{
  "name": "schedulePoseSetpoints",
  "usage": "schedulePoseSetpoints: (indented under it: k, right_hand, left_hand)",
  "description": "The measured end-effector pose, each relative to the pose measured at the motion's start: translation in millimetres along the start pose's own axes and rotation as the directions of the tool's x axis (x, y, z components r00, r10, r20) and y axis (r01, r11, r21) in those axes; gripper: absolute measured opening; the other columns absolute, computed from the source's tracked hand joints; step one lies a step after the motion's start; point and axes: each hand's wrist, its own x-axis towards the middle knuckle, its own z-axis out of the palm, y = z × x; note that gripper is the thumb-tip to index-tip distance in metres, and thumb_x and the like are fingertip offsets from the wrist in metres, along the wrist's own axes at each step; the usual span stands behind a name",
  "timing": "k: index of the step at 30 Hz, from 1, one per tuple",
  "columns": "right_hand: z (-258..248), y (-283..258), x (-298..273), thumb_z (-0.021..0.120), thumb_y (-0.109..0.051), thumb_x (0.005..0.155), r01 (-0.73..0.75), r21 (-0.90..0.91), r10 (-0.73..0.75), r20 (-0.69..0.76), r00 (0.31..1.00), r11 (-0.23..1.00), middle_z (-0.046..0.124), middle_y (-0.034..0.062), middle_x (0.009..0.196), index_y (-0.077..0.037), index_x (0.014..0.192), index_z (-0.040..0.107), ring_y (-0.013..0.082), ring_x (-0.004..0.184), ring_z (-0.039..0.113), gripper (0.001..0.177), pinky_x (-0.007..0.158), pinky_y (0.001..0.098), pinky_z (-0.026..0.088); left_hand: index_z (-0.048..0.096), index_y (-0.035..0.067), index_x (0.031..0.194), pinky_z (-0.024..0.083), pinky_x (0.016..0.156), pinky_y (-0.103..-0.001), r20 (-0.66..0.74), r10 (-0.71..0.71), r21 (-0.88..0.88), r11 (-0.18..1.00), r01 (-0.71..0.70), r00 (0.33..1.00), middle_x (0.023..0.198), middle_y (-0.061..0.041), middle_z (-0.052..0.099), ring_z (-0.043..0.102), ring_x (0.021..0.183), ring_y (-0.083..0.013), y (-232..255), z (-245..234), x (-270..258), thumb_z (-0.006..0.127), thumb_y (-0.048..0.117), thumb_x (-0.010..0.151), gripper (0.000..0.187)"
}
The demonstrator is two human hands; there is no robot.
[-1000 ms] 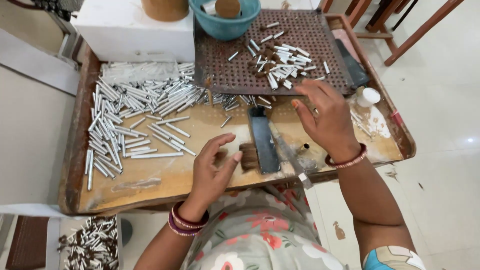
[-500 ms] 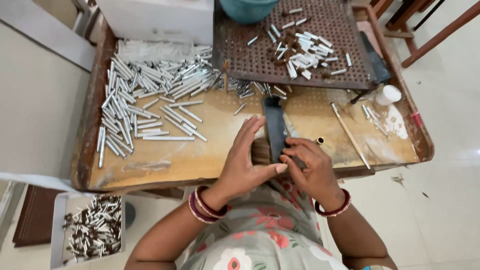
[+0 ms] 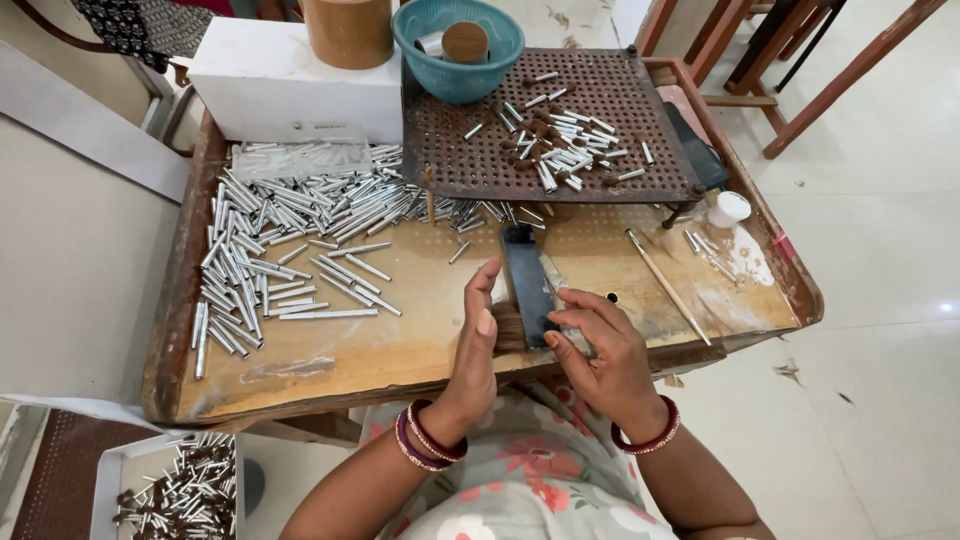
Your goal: The person is assembling small metal tubes using a gauge and a cleaning block at a workshop bench.
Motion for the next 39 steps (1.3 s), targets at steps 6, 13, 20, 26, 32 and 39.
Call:
schedulePoseSetpoints:
  k: [6,13,20,26,32,39]
  right_hand:
    - [-10,-4,-2,0.078,-0.017,0.090,0.027,-0.027,-0.030,-0.092,0.995,0.999,0.069,0.0162,0.122,-0.001,0.106,0.071,0.0274,0.104,0.073,0.023,0.089,0.0344,0.058]
    - [0,9,2,0.079,-0.018,0.091,0.055,-0.095,-0.069,-0.156,0.985,0.994,0.056,0.0209,0.147,-0.004,0.099,0.070,0.0326,0.130,0.061,0.019,0.106,0.0410,0.052]
    - [-13,8,7,0.081,-0.025,0.088,0.034,-0.146,-0.058,-0.168,0.984,0.989,0.044,0.0222,0.157,-0.005,0.118,0.069,0.0362,0.140,0.051,0.038,0.112,0.0445,0.046]
    - [-37,56,8,0.079,-0.029,0.095,-0.056,-0.254,-0.034,-0.335,0.941,0.965,0.053,0.0208,0.151,-0.004,0.118,0.070,0.0362,0.140,0.053,0.035,0.115,0.0456,0.046]
    - [-32,110,2,0.076,-0.028,0.101,-0.139,-0.271,0.017,-0.408,0.913,0.952,0.059,0.0197,0.140,-0.002,0.117,0.069,0.0364,0.131,0.059,0.031,0.110,0.0456,0.048]
    - [-27,109,4,0.077,-0.025,0.096,-0.151,-0.319,0.013,-0.398,0.917,0.936,0.059,0.0207,0.138,-0.002,0.115,0.070,0.0371,0.129,0.057,0.030,0.107,0.0459,0.048]
  left_hand:
    - [0.025,-0.003,0.161,0.011,0.133,-0.043,-0.145,0.165,0.093,0.984,-0.152,0.976,0.168,-0.019,0.030,0.021,0.161,-0.0305,11,-20,3,0.033,0.058,0.110,0.080]
    - [0.068,0.008,0.100,0.039,0.116,-0.041,-0.280,0.170,0.347,0.936,-0.065,0.945,0.151,-0.019,0.053,0.049,0.142,-0.0289,12,-46,2,0.049,0.038,0.109,0.037]
    - [0.063,0.002,0.097,0.046,0.103,-0.034,-0.304,0.120,0.299,0.954,-0.025,0.945,0.135,-0.016,0.062,0.060,0.126,-0.0232,-3,-54,-3,0.070,0.013,0.097,0.012]
    - [0.062,0.002,0.120,0.049,0.102,-0.032,-0.098,0.049,0.224,0.974,-0.026,0.994,0.128,-0.012,0.066,0.062,0.117,-0.0174,53,-25,-7,0.067,0.012,0.102,0.021]
    - [0.057,0.003,0.128,0.056,0.094,-0.036,0.527,0.024,0.116,0.988,-0.099,0.850,0.110,-0.014,0.068,0.069,0.102,-0.0247,182,39,-7,0.057,0.018,0.109,0.024]
    - [0.054,0.000,0.143,0.055,0.066,-0.053,0.684,0.256,0.278,0.775,-0.568,0.684,0.085,-0.020,0.068,0.072,0.079,-0.0390,207,94,-8,0.061,0.018,0.101,0.046]
